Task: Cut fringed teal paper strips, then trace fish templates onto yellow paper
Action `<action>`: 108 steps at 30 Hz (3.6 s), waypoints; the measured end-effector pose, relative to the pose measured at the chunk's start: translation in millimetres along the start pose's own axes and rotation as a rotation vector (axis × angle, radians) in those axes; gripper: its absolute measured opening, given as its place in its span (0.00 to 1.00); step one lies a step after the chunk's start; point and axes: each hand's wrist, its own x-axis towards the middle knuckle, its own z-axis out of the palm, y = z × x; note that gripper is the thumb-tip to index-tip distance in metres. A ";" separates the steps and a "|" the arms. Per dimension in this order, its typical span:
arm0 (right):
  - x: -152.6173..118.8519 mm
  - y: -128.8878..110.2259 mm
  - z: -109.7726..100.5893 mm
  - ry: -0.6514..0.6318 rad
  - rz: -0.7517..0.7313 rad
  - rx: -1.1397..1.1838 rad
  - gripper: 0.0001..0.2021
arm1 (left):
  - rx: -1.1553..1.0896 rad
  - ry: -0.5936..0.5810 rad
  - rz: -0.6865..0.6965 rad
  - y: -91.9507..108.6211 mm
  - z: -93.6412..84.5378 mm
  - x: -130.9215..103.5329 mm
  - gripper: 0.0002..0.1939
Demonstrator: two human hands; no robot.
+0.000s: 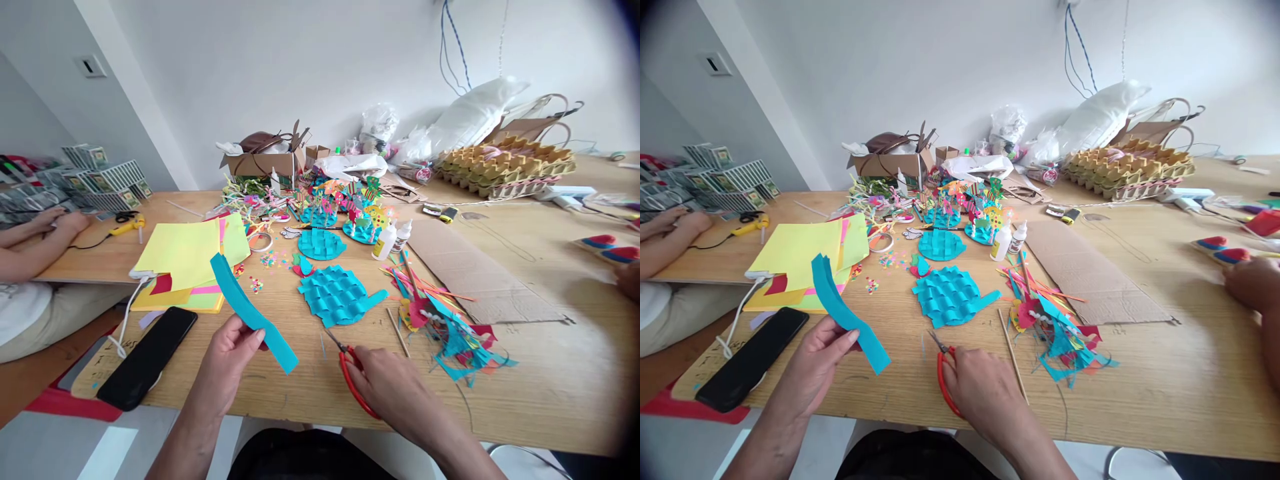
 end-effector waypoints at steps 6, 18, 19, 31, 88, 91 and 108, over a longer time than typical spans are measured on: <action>-1.4 0.9 -7.3 0.024 -0.097 0.293 0.18 | -0.141 -0.066 -0.058 -4.5 8.0 -2.9 0.10; 18.5 -36.7 14.5 -0.059 -0.145 1.148 0.12 | -0.102 -0.092 -0.046 -16.1 28.5 -14.5 0.07; 18.4 -38.6 13.9 -0.056 -0.134 1.135 0.11 | -0.097 -0.094 -0.046 -16.3 28.6 -14.7 0.08; 13.0 -40.4 10.2 0.001 -0.139 0.937 0.08 | -0.098 -0.047 -0.013 -11.8 17.6 -8.8 0.07; -17.7 -26.9 -21.7 0.218 -0.409 0.012 0.07 | -0.257 0.021 0.061 1.6 15.6 -19.4 0.07; -18.0 -26.9 -22.2 0.211 -0.417 -0.009 0.08 | -0.265 0.012 0.042 2.4 17.0 -19.7 0.08; -16.8 -24.8 -18.4 0.273 -0.478 -0.102 0.10 | -0.301 -0.008 0.017 -4.0 11.0 -16.3 0.08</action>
